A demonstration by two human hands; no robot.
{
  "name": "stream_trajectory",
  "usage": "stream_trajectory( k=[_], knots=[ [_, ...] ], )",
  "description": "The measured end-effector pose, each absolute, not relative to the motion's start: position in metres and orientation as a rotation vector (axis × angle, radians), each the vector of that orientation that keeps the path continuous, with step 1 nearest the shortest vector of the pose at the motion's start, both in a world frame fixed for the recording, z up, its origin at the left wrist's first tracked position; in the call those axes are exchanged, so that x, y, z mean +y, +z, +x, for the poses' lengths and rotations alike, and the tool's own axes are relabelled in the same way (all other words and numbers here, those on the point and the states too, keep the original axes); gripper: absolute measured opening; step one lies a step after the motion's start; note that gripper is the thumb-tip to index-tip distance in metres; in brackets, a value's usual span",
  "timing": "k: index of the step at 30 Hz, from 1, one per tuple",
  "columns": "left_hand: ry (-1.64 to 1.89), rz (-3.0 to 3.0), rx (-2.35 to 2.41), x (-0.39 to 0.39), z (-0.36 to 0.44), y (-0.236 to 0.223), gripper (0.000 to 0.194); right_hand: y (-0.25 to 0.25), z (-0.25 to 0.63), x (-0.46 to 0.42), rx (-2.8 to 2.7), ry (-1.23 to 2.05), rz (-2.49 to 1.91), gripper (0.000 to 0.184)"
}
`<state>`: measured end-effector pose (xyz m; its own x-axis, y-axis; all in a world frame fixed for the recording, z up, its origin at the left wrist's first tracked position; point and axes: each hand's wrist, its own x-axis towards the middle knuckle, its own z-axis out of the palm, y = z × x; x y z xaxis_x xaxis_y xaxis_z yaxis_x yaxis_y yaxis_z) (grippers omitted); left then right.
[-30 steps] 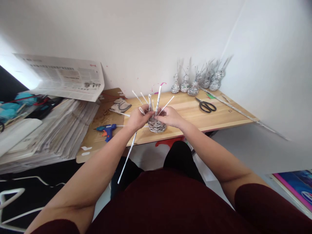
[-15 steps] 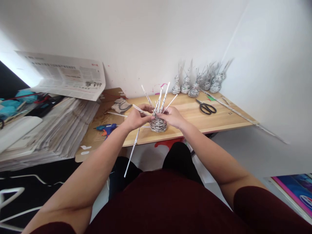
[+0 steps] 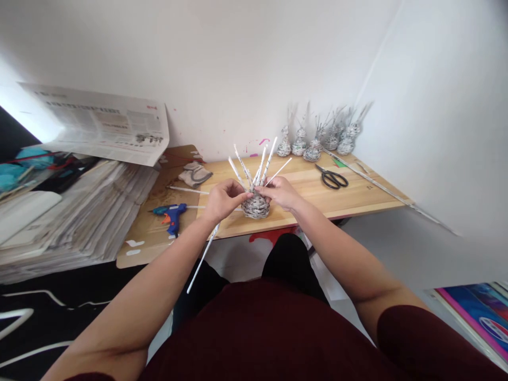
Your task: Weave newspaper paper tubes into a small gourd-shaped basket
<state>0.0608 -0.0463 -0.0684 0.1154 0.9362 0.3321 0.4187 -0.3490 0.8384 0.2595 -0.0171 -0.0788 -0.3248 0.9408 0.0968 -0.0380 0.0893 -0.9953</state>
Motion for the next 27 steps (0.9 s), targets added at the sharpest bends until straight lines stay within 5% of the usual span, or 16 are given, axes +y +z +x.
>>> stream_trajectory(
  k=[6, 21, 27],
  knots=[
    [1.145, 1.623, 1.232, -0.044, 0.063, -0.069, 0.048, -0.08, 0.259, -0.018, -1.422, 1.413, -0.891, 0.039],
    [1.373, 2.152, 1.386, -0.058, 0.073, -0.075, 0.004, -0.081, 0.257, -0.019, -1.337, 1.476, -0.903, 0.036],
    [1.396, 2.061, 1.341, -0.056, 0.074, -0.081, 0.017, -0.081, 0.255, -0.02, -1.313, 1.481, -0.894, 0.037]
  ],
)
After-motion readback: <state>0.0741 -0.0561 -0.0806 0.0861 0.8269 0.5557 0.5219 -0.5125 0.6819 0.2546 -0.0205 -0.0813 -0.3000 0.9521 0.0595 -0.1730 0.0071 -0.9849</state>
